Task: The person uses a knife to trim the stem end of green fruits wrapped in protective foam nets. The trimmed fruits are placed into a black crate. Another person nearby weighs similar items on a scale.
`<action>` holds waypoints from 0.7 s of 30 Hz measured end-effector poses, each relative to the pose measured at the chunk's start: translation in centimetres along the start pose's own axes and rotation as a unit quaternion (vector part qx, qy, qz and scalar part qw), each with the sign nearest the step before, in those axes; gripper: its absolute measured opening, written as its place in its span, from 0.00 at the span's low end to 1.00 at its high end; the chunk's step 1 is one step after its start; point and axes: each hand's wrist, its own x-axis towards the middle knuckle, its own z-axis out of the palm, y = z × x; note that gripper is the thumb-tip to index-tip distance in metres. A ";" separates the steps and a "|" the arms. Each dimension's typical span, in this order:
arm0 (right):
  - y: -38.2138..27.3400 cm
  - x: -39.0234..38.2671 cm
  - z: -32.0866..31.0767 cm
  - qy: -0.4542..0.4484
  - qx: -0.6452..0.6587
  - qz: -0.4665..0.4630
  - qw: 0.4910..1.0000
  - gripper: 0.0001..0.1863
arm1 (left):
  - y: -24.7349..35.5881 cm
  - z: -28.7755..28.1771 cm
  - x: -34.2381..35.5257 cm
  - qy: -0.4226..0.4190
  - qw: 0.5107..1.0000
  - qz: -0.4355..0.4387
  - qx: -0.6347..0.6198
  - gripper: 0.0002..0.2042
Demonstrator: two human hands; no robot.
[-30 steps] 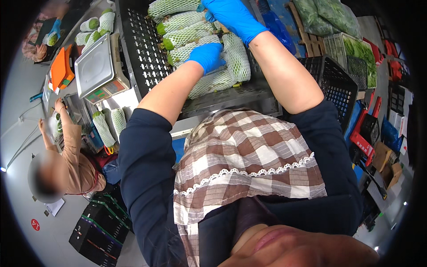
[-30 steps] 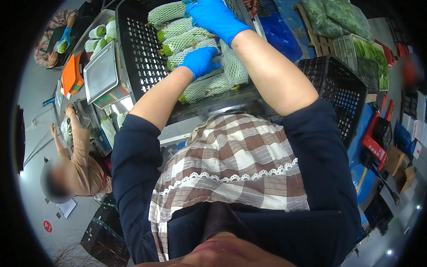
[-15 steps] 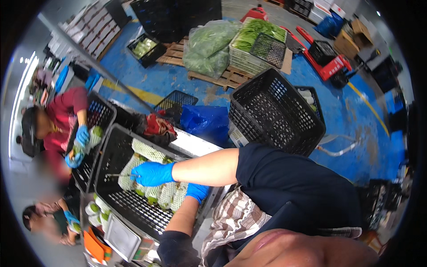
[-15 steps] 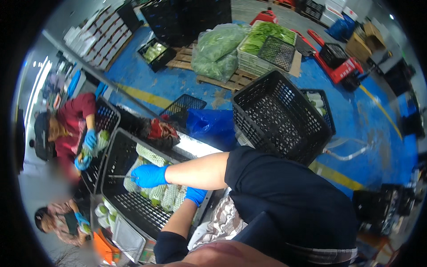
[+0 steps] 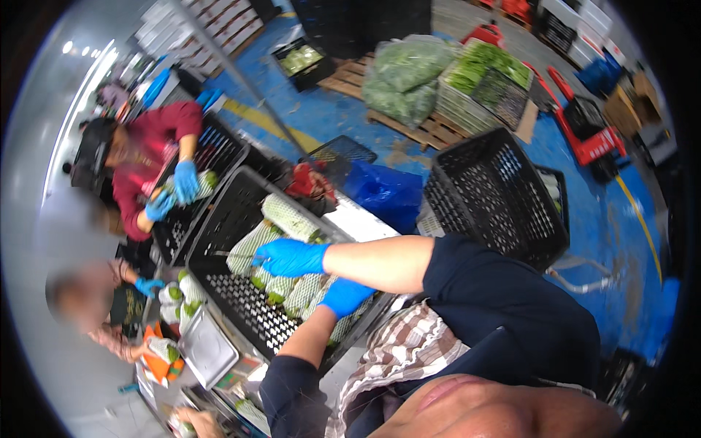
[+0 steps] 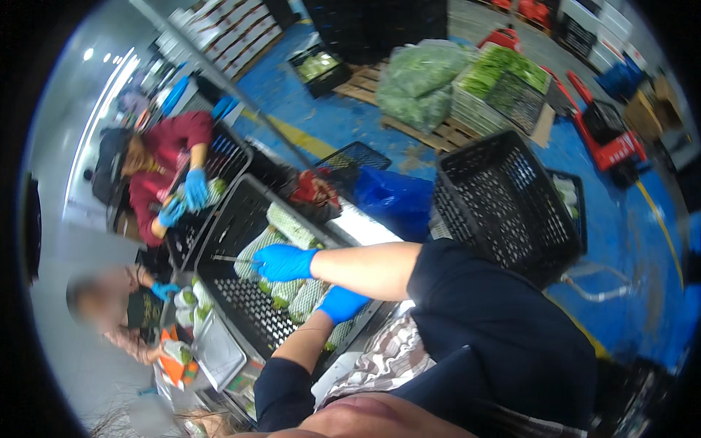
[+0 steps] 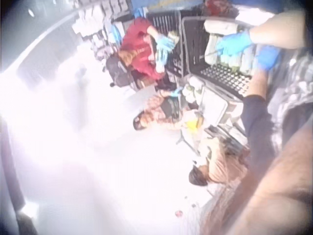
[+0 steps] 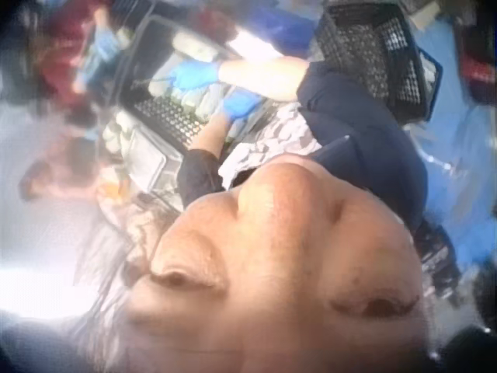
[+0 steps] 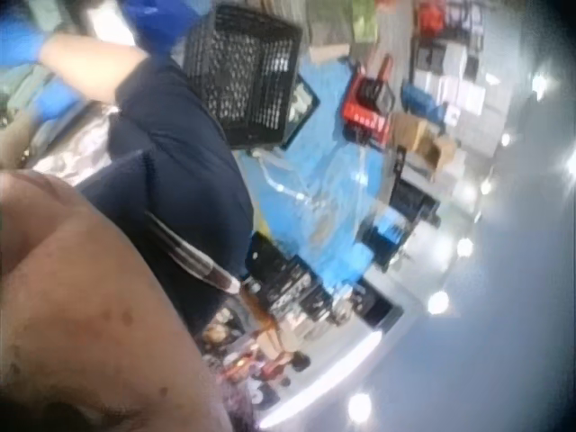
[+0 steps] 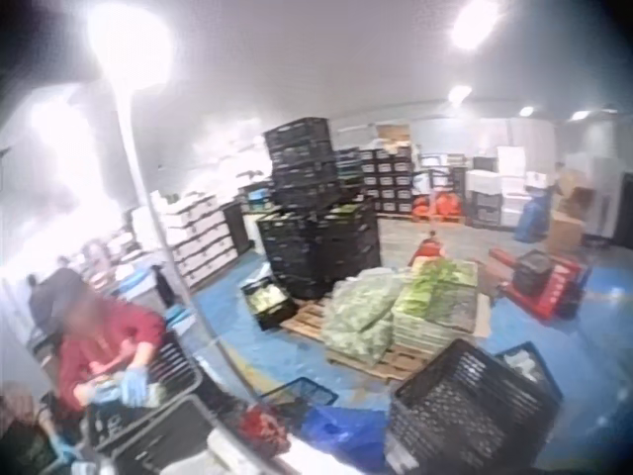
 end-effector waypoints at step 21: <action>-0.7 -0.6 -1.0 0.047 0.110 0.041 0.992 0.13 | 1.3 -6.4 -4.8 0.026 0.948 0.047 0.312 0.21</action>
